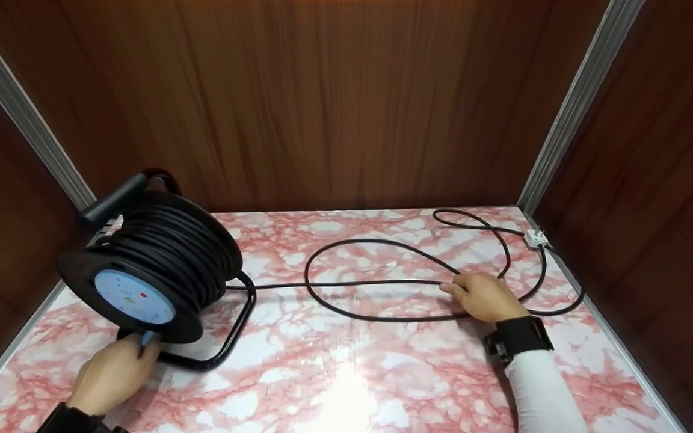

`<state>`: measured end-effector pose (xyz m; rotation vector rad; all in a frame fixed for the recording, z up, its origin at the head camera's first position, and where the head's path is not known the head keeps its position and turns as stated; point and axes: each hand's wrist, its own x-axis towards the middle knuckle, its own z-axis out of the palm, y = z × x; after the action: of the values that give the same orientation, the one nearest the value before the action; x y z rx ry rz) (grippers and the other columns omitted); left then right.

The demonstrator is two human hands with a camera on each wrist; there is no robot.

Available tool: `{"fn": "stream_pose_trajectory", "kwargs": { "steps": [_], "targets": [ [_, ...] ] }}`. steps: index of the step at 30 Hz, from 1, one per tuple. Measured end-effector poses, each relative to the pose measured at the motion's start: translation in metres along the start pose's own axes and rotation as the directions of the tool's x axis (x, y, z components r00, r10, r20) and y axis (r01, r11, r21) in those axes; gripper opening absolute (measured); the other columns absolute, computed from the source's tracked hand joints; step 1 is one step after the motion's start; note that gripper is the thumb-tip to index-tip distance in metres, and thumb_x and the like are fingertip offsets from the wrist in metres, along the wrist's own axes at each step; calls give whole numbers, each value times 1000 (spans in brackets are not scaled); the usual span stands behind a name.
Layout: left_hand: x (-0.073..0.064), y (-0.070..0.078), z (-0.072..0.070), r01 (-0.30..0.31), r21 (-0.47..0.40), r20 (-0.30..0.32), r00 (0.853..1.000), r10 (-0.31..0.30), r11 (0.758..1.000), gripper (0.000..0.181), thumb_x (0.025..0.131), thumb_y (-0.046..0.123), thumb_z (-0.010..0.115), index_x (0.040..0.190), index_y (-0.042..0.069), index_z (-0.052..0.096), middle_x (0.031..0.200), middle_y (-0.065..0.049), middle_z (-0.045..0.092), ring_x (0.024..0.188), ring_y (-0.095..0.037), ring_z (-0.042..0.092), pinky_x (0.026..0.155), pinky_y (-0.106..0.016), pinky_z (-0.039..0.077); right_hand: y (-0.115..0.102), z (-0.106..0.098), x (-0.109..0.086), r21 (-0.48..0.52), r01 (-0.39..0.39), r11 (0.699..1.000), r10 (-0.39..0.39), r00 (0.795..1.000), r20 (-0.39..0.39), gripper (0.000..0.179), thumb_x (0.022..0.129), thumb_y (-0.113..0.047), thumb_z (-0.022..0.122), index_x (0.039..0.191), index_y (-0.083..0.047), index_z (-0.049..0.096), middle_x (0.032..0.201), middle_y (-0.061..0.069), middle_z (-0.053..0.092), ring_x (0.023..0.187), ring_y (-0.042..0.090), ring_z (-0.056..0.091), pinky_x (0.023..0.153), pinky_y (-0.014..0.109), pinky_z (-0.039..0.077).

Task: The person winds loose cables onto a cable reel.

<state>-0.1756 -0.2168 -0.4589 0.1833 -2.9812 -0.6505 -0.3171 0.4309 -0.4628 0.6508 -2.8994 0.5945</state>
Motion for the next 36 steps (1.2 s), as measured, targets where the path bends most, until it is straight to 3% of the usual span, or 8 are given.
{"fn": "stream_pose_trajectory", "kwargs": {
  "steps": [4, 16, 26, 36],
  "targets": [
    [-2, 3, 5, -28, -6, -61, 998, 28, 1000, 48, 109, 37, 49, 87, 0, 70, 82, -23, 70, 72, -48, 69, 60, -66, 51, 0, 1, 1, -10, -1, 1000, 1, 1000, 2, 37, 108, -44, 60, 81, -21, 67, 69, -11, 52, 69, 14, 52, 70, 39, 43],
    [-4, 10, 11, -20, 14, -174, 984, 22, 1000, 47, 107, 35, 53, 78, 2, 69, 74, -22, 66, 65, -49, 67, 57, -65, 48, -9, 0, 2, -64, -41, 997, 44, 998, 46, 41, 106, -52, 59, 78, -23, 64, 66, -8, 50, 64, 14, 49, 65, 37, 40],
    [-3, 23, 15, -37, 31, -186, 982, 42, 999, 48, 107, 33, 53, 68, 6, 65, 67, -20, 65, 63, -47, 67, 52, -61, 45, -9, -5, 1, -84, -41, 996, 46, 997, 58, 39, 107, -51, 59, 80, -23, 65, 67, -9, 52, 65, 14, 52, 67, 39, 42],
    [20, 44, 21, 19, 37, -117, 993, -15, 999, 53, 107, 38, 48, 64, 9, 62, 78, -22, 71, 73, -47, 70, 59, -61, 49, -11, 2, 4, -73, -15, 997, 19, 999, 50, 40, 106, -53, 58, 79, -24, 66, 65, -11, 51, 62, 12, 51, 65, 37, 42]
  ]
}}
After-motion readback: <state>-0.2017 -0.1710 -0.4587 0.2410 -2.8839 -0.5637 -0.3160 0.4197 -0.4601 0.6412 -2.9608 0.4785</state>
